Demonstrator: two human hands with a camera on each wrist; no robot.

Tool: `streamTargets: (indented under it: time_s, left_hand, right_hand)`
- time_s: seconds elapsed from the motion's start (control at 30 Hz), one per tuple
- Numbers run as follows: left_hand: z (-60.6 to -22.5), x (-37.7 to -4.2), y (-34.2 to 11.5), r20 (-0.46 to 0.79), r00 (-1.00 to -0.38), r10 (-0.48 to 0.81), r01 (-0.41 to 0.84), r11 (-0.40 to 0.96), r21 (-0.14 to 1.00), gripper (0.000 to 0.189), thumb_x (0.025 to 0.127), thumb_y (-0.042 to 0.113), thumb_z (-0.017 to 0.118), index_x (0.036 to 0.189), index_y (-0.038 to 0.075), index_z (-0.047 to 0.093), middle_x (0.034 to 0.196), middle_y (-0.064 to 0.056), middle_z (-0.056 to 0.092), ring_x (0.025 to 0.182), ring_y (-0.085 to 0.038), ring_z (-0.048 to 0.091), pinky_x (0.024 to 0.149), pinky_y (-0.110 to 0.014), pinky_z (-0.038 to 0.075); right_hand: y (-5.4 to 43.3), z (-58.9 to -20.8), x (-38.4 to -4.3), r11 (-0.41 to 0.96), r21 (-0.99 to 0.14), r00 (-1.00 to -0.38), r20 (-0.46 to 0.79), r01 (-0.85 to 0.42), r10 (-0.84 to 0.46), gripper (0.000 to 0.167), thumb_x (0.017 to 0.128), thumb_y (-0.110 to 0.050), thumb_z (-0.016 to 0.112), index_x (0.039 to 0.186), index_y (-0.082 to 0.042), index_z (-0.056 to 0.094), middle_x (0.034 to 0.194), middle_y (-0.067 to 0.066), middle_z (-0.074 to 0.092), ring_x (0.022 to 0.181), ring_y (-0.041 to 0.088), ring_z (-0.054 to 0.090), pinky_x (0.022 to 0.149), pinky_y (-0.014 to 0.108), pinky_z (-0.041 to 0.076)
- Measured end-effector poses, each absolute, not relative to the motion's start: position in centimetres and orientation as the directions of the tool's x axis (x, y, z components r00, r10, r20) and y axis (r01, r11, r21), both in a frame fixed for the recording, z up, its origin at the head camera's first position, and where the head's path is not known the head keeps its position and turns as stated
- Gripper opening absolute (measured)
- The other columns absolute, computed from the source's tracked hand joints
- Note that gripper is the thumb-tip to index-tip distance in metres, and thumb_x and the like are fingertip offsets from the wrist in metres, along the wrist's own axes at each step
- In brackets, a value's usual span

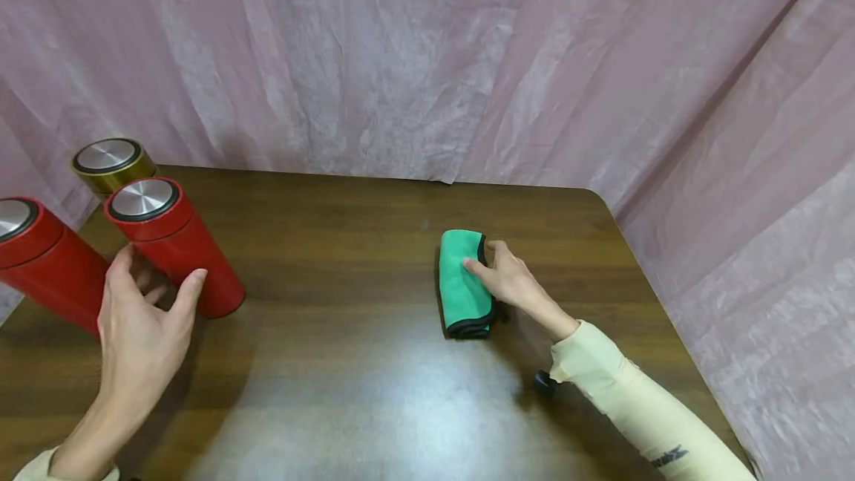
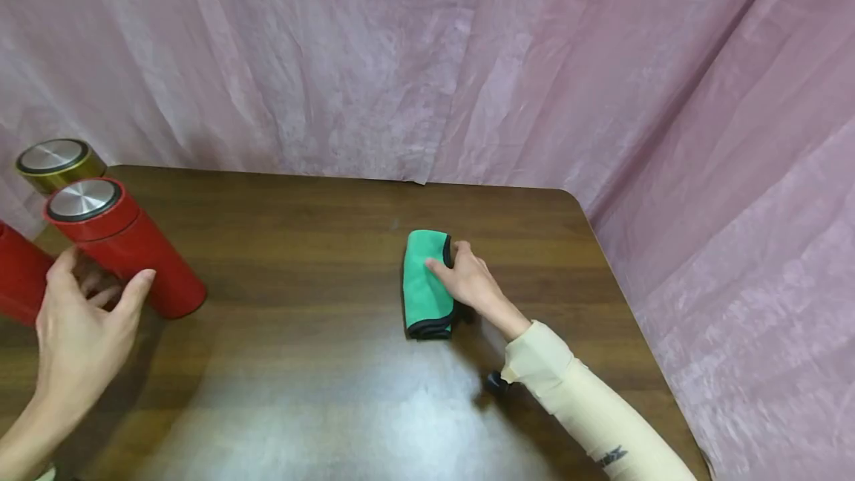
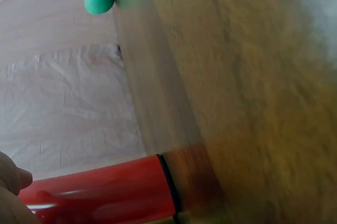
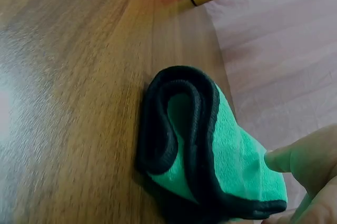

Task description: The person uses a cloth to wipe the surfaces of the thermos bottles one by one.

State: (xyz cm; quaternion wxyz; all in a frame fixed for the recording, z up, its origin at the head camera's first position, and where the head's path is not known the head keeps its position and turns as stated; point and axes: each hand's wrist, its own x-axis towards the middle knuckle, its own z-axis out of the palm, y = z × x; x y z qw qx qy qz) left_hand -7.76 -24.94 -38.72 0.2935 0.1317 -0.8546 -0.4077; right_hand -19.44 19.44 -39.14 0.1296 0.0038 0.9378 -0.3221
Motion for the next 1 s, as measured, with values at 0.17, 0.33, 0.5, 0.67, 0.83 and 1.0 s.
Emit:
streamTargets:
  time_s: [0.17,0.33,0.5,0.67,0.83,1.0]
  left_hand:
    - [-38.7,-8.3,-24.8,0.411,-0.767,-0.493,0.026,0.617,0.787,0.075,0.092,0.023,0.080,0.155,0.021,0.040,0.137,-0.010,0.055,0.110,0.005,0.050,0.093,-0.006,0.042]
    - [-38.7,-8.6,-24.6,0.358,-0.767,-0.533,0.003,0.554,0.832,0.074,0.093,0.022,0.079,0.154,0.021,0.038,0.139,-0.010,0.055,0.112,0.001,0.054,0.102,-0.014,0.044]
    - [-38.8,-8.9,-24.3,0.324,-0.762,-0.561,-0.004,0.505,0.863,0.071,0.094,0.021,0.075,0.154,0.020,0.036,0.138,-0.008,0.053,0.111,-0.003,0.055,0.101,-0.015,0.044]
    - [-39.0,-9.1,-24.2,0.308,-0.755,-0.579,-0.002,0.472,0.882,0.069,0.095,0.021,0.074,0.153,0.020,0.036,0.138,-0.006,0.052,0.114,-0.004,0.055,0.102,-0.017,0.044]
    - [-39.1,-9.2,-24.3,0.326,-0.746,-0.580,0.019,0.471,0.882,0.069,0.094,0.019,0.075,0.152,0.020,0.037,0.135,-0.002,0.053,0.111,-0.002,0.055,0.099,-0.016,0.044]
    - [-39.1,-9.3,-24.2,0.340,-0.749,-0.569,0.044,0.469,0.882,0.069,0.094,0.018,0.074,0.152,0.019,0.037,0.134,0.001,0.052,0.112,-0.004,0.054,0.099,-0.016,0.044]
  right_hand:
    - [18.7,-39.3,-19.8,0.768,-0.633,-0.973,-0.222,0.096,-0.062,0.072,0.105,-0.045,0.059,0.156,-0.002,0.032,0.128,0.021,0.060,0.119,0.036,0.059,0.097,0.051,0.050]
    - [18.2,-39.7,-20.1,0.734,-0.672,-0.980,-0.193,0.100,-0.044,0.066,0.105,-0.037,0.061,0.155,-0.002,0.036,0.116,0.019,0.062,0.107,0.033,0.061,0.090,0.046,0.053]
    - [17.9,-40.0,-20.2,0.708,-0.702,-0.984,-0.169,0.083,-0.053,0.065,0.104,-0.034,0.063,0.156,-0.005,0.036,0.119,0.020,0.061,0.103,0.032,0.063,0.085,0.045,0.054]
    - [17.5,-40.4,-20.0,0.656,-0.753,-0.991,-0.123,0.056,-0.057,0.060,0.104,-0.029,0.064,0.154,-0.006,0.041,0.132,0.023,0.061,0.113,0.035,0.064,0.086,0.047,0.056]
    - [17.4,-40.9,-19.7,0.597,-0.801,-0.996,-0.076,0.032,-0.049,0.057,0.105,-0.027,0.064,0.154,-0.009,0.044,0.140,0.023,0.058,0.116,0.036,0.064,0.082,0.046,0.058]
    - [17.5,-41.2,-19.6,0.531,-0.846,-0.996,-0.080,0.056,-0.023,0.053,0.106,-0.027,0.062,0.156,-0.015,0.046,0.130,0.023,0.064,0.100,0.034,0.069,0.073,0.041,0.060]
